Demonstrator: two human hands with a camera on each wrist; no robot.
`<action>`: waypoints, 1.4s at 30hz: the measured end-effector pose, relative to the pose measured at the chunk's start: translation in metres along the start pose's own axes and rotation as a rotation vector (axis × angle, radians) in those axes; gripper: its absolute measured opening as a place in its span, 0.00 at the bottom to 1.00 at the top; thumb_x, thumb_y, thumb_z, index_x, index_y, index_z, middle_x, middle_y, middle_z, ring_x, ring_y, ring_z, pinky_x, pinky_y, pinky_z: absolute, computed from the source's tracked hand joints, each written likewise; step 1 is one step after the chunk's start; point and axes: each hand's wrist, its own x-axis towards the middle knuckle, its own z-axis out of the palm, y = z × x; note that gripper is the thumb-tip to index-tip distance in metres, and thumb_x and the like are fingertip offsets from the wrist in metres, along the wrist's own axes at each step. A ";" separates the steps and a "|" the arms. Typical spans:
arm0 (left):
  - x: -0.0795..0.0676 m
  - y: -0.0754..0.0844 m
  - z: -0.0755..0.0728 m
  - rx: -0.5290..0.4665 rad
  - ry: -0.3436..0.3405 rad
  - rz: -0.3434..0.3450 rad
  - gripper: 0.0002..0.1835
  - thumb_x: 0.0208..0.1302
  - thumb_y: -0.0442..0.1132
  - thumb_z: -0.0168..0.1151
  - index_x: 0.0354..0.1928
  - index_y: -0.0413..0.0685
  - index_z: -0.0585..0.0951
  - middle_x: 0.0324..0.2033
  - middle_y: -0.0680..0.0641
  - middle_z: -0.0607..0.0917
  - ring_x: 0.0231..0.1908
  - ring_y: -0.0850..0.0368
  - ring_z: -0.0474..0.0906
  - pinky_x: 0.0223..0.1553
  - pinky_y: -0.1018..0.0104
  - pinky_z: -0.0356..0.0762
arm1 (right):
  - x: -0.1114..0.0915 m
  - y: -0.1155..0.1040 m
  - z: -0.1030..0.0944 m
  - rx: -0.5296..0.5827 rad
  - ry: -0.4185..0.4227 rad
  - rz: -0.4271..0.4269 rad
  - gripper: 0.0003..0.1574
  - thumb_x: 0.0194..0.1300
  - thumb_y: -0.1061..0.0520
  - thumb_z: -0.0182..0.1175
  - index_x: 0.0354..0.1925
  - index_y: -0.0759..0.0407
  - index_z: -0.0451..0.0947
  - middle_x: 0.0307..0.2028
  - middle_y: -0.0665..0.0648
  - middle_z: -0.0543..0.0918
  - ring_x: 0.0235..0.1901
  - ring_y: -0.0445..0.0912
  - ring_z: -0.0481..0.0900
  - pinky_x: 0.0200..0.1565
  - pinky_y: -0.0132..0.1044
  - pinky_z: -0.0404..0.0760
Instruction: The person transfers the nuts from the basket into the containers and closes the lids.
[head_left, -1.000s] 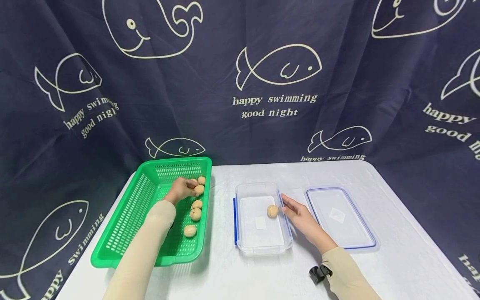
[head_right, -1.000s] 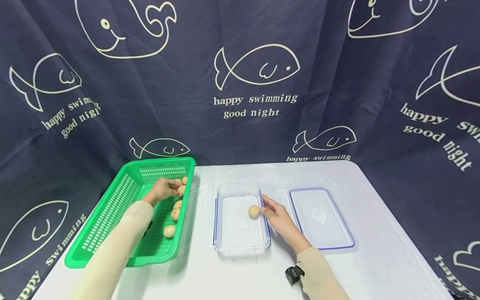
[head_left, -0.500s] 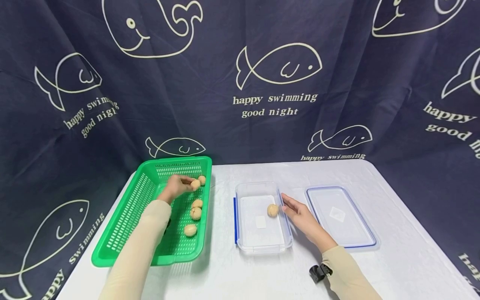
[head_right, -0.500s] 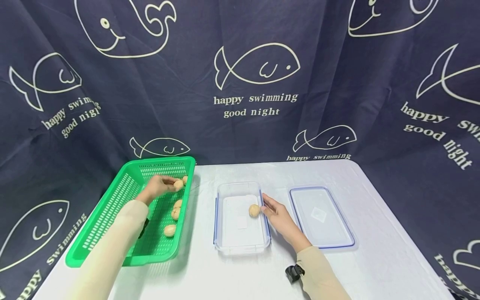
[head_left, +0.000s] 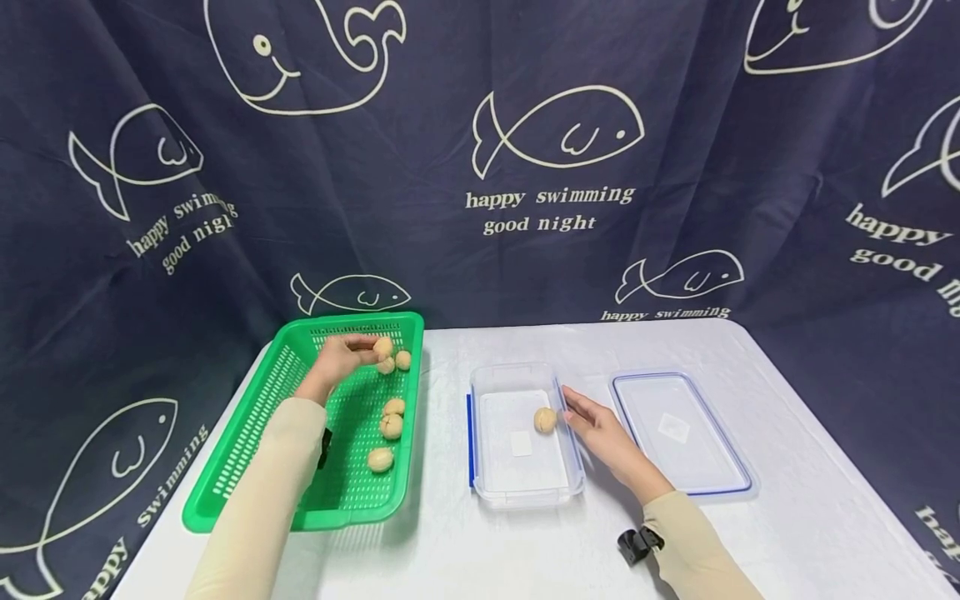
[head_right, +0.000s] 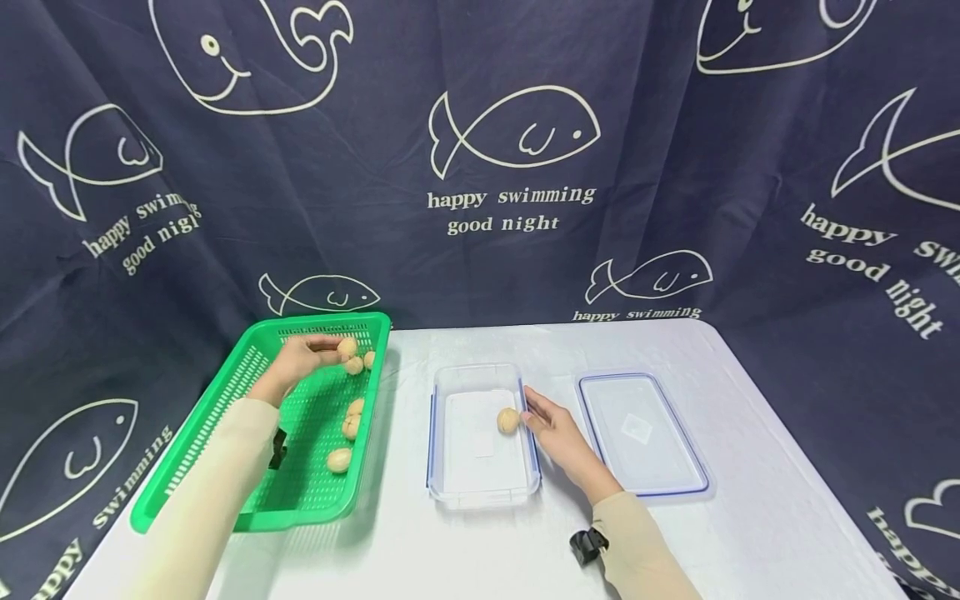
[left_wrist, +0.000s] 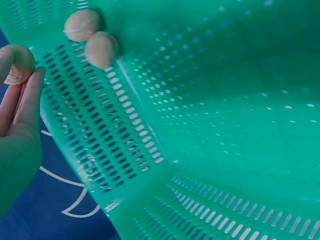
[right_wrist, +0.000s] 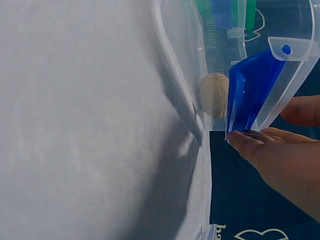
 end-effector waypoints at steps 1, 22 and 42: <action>-0.001 0.002 -0.001 -0.005 -0.003 0.010 0.23 0.63 0.35 0.64 0.61 0.38 0.76 0.57 0.37 0.78 0.58 0.43 0.72 0.60 0.52 0.71 | 0.000 0.000 0.000 -0.001 0.000 0.001 0.33 0.75 0.59 0.46 0.72 0.70 0.51 0.71 0.68 0.55 0.70 0.60 0.53 0.70 0.49 0.52; -0.020 0.048 0.012 -0.164 0.048 0.061 0.24 0.61 0.40 0.67 0.59 0.41 0.78 0.56 0.40 0.79 0.57 0.48 0.74 0.58 0.58 0.71 | 0.001 -0.001 0.001 0.000 -0.003 0.010 0.33 0.75 0.59 0.46 0.72 0.69 0.51 0.70 0.68 0.56 0.70 0.60 0.53 0.70 0.50 0.51; -0.022 0.101 0.052 -0.280 0.080 0.117 0.23 0.58 0.35 0.69 0.57 0.43 0.80 0.53 0.40 0.82 0.53 0.48 0.78 0.58 0.57 0.73 | 0.000 -0.002 0.001 -0.003 -0.004 0.012 0.33 0.75 0.59 0.46 0.72 0.69 0.51 0.71 0.68 0.55 0.70 0.60 0.52 0.70 0.50 0.51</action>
